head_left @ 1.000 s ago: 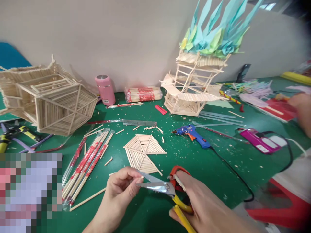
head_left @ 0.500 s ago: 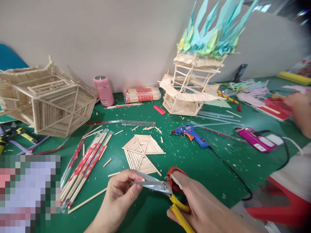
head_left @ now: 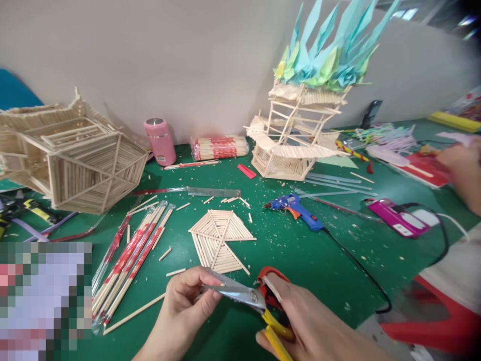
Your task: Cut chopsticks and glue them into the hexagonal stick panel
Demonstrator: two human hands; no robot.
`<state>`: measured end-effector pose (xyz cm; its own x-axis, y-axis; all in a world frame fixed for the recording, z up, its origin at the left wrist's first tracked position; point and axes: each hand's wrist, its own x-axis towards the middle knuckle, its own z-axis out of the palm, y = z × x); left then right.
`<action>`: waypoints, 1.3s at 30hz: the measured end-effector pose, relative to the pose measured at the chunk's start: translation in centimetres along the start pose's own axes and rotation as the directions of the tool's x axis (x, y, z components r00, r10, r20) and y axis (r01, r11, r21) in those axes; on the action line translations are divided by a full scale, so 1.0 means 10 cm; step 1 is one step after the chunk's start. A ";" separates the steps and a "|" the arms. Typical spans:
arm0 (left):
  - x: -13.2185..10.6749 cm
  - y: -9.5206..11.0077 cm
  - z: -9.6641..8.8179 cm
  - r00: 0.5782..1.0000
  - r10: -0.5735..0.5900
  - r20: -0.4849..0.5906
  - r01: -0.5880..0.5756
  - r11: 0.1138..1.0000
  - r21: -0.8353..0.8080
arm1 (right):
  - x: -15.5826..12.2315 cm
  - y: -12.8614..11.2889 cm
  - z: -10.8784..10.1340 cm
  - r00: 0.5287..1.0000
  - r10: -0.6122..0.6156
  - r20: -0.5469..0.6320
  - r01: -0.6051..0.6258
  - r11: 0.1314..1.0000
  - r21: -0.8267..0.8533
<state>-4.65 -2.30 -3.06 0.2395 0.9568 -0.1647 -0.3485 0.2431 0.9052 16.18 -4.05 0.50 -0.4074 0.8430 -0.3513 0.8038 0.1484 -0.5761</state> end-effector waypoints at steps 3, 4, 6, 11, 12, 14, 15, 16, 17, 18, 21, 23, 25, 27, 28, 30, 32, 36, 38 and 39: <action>-0.02 0.00 -0.01 1.000 0.007 -0.007 -0.007 1.000 0.003 | -0.02 0.01 0.01 0.999 -0.017 -0.042 0.016 0.999 -0.034; -0.02 0.00 -0.01 1.000 0.012 -0.006 -0.012 1.000 0.008 | -0.03 0.01 0.02 0.999 -0.021 -0.045 0.019 0.999 -0.044; -0.02 0.01 -0.01 1.000 0.024 0.005 -0.025 1.000 0.016 | -0.05 0.02 0.02 0.999 -0.035 -0.037 0.032 0.997 -0.067; -0.01 0.04 -0.01 0.999 0.032 0.040 -0.034 0.999 0.034 | -0.10 0.09 0.08 0.992 -0.106 -0.068 0.094 0.982 -0.165; -0.02 0.05 0.00 0.998 0.034 0.045 -0.035 0.999 0.040 | -0.11 0.10 0.09 0.990 -0.117 -0.082 0.100 0.979 -0.180; -0.03 0.05 0.00 0.998 0.039 0.047 -0.042 0.998 0.047 | -0.11 0.12 0.11 0.985 -0.138 -0.104 0.115 0.973 -0.198; -0.03 0.05 0.01 0.998 0.040 0.046 -0.043 0.998 0.050 | -0.11 0.11 0.11 0.983 -0.150 -0.104 0.127 0.971 -0.204; -0.04 0.05 0.01 0.998 0.045 0.038 -0.047 0.998 0.051 | -0.10 0.10 0.11 0.984 -0.155 -0.094 0.133 0.970 -0.203; -0.04 0.04 0.01 0.998 0.049 0.029 -0.051 0.997 0.059 | -0.09 0.08 0.10 0.986 -0.147 -0.080 0.129 0.972 -0.196; -0.04 0.04 0.01 0.999 0.043 0.025 -0.045 0.996 0.073 | -0.07 0.07 0.09 0.989 -0.130 -0.072 0.116 0.977 -0.181; -0.03 0.02 0.00 1.000 -0.001 0.007 0.000 0.995 0.096 | -0.01 0.03 0.03 0.998 -0.038 -0.040 0.035 0.997 -0.075; -0.01 0.02 0.00 0.998 -0.051 -0.024 0.052 0.996 0.076 | 0.02 0.05 -0.01 0.997 0.050 -0.064 -0.049 0.999 0.021; 0.00 0.01 0.00 0.995 -0.090 -0.049 0.092 0.995 0.042 | 0.04 0.08 -0.06 0.985 0.142 -0.099 -0.133 0.987 0.091; 0.01 0.02 0.01 0.992 -0.122 -0.039 0.123 0.992 0.011 | 0.05 0.13 -0.09 0.970 0.198 -0.141 -0.184 0.977 0.104; 0.02 0.02 0.02 0.991 -0.129 -0.030 0.129 0.992 -0.010 | 0.05 0.15 -0.11 0.965 0.210 -0.157 -0.197 0.976 0.096; 0.01 0.01 0.03 0.991 -0.134 -0.012 0.133 0.990 -0.053 | 0.05 0.19 -0.13 0.958 0.215 -0.190 -0.207 0.976 0.060; 0.01 0.01 0.04 0.990 -0.144 0.013 0.144 0.985 -0.094 | 0.04 0.26 -0.15 0.952 0.210 -0.222 -0.214 0.977 0.006; 0.02 0.00 0.05 0.982 -0.179 0.057 0.186 0.971 -0.153 | 0.03 0.54 -0.18 0.899 0.256 -0.354 -0.318 0.939 -0.128; 0.03 0.00 0.05 0.979 -0.204 0.030 0.206 0.965 -0.162 | 0.01 0.71 -0.21 0.848 0.243 -0.471 -0.368 0.909 -0.193; 0.04 0.00 0.04 0.977 -0.214 -0.001 0.210 0.963 -0.169 | 0.00 0.79 -0.22 0.829 0.212 -0.518 -0.367 0.904 -0.217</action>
<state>-4.16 -1.97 -2.92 0.3079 0.8829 -0.3544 -0.4380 0.4622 0.7710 23.52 -1.73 -2.44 0.0571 0.9979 -0.0313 0.9708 -0.0628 -0.2316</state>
